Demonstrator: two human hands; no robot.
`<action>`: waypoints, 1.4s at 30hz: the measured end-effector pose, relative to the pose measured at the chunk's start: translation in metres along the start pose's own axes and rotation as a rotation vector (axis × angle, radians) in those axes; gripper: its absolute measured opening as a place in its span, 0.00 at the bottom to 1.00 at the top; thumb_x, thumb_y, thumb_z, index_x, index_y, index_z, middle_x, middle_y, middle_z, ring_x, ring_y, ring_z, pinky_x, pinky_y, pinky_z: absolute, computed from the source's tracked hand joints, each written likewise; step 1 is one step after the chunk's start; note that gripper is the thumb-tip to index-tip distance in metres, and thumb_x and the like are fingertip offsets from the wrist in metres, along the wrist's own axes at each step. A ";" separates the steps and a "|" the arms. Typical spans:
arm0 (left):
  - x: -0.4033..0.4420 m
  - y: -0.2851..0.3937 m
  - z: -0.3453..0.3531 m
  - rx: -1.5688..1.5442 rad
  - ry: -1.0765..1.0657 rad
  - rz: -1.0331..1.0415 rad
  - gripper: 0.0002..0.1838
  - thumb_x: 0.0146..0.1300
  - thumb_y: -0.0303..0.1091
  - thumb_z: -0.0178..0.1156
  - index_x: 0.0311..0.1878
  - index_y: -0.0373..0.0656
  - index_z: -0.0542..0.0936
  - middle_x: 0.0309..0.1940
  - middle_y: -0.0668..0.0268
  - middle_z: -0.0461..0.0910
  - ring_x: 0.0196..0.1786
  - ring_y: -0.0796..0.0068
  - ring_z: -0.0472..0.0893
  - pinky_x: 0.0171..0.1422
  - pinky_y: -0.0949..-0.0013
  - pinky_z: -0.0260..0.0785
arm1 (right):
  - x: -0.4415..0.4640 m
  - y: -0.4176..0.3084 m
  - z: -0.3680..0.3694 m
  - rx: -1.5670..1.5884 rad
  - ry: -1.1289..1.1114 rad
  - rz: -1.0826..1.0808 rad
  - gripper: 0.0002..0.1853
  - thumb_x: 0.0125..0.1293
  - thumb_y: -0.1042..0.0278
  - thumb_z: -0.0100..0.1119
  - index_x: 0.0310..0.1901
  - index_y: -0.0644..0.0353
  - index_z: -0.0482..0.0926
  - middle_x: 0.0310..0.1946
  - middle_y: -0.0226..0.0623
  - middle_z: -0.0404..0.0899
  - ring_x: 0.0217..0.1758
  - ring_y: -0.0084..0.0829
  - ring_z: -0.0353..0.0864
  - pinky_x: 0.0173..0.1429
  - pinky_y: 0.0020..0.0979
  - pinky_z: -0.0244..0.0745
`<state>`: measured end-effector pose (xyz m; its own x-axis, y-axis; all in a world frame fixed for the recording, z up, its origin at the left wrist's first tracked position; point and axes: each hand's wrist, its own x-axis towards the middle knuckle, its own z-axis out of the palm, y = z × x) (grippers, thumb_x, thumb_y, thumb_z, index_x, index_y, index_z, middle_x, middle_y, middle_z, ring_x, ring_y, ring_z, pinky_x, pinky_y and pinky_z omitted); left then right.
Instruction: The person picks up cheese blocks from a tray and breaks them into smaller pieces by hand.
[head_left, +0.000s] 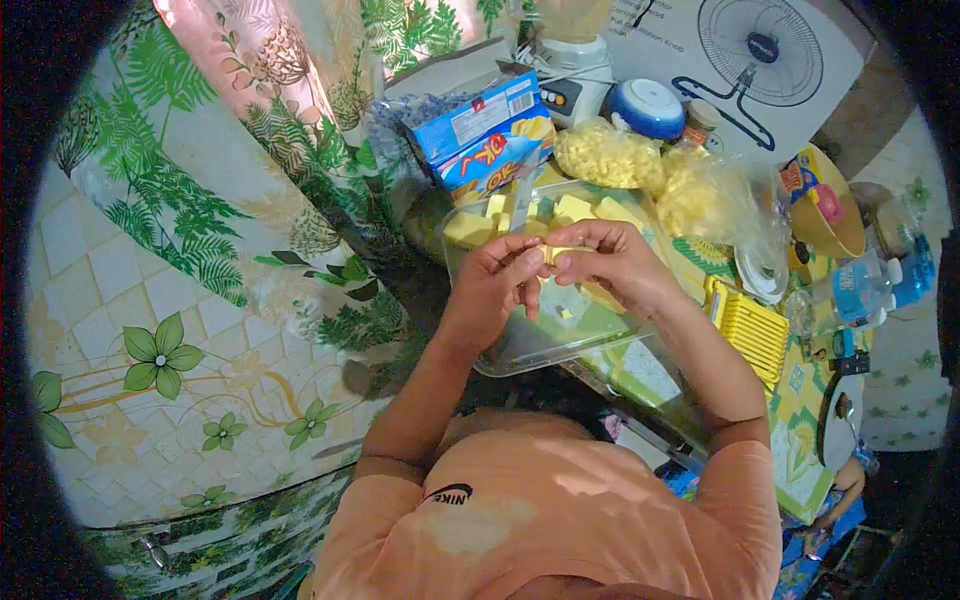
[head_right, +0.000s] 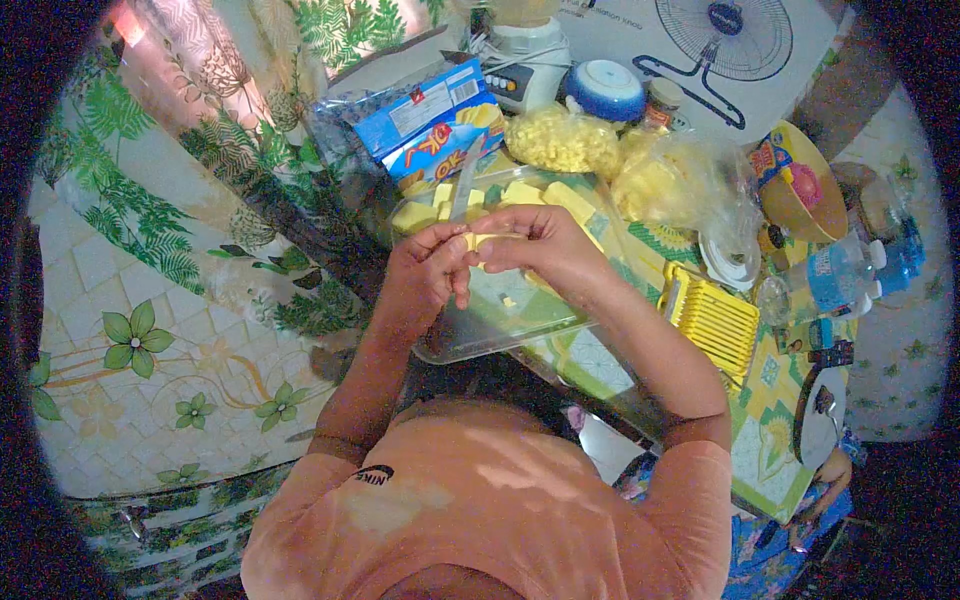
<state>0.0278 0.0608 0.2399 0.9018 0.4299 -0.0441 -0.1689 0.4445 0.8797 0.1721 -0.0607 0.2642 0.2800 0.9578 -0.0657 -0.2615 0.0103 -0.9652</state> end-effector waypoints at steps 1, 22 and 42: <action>0.000 0.002 0.000 0.005 0.005 -0.009 0.14 0.64 0.33 0.57 0.48 0.34 0.74 0.31 0.63 0.78 0.21 0.80 0.73 0.23 0.75 0.67 | 0.000 0.000 0.000 0.015 0.006 0.001 0.15 0.58 0.71 0.63 0.47 0.64 0.78 0.36 0.35 0.82 0.38 0.24 0.81 0.41 0.23 0.76; -0.002 -0.004 0.002 -0.086 0.039 -0.011 0.11 0.61 0.29 0.59 0.44 0.37 0.73 0.28 0.66 0.75 0.22 0.79 0.73 0.23 0.74 0.67 | -0.002 0.008 0.005 -0.479 0.172 -0.199 0.12 0.54 0.63 0.68 0.35 0.62 0.80 0.32 0.28 0.79 0.30 0.17 0.75 0.30 0.19 0.69; -0.011 0.003 0.006 0.171 0.111 0.086 0.12 0.63 0.30 0.54 0.47 0.35 0.76 0.32 0.61 0.79 0.20 0.80 0.73 0.21 0.75 0.68 | -0.003 -0.005 0.001 -0.082 0.011 0.096 0.09 0.60 0.65 0.62 0.38 0.61 0.80 0.30 0.30 0.82 0.24 0.12 0.71 0.26 0.17 0.66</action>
<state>0.0198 0.0526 0.2456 0.8359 0.5488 -0.0088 -0.1652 0.2670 0.9494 0.1721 -0.0631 0.2698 0.2678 0.9499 -0.1613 -0.2111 -0.1055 -0.9718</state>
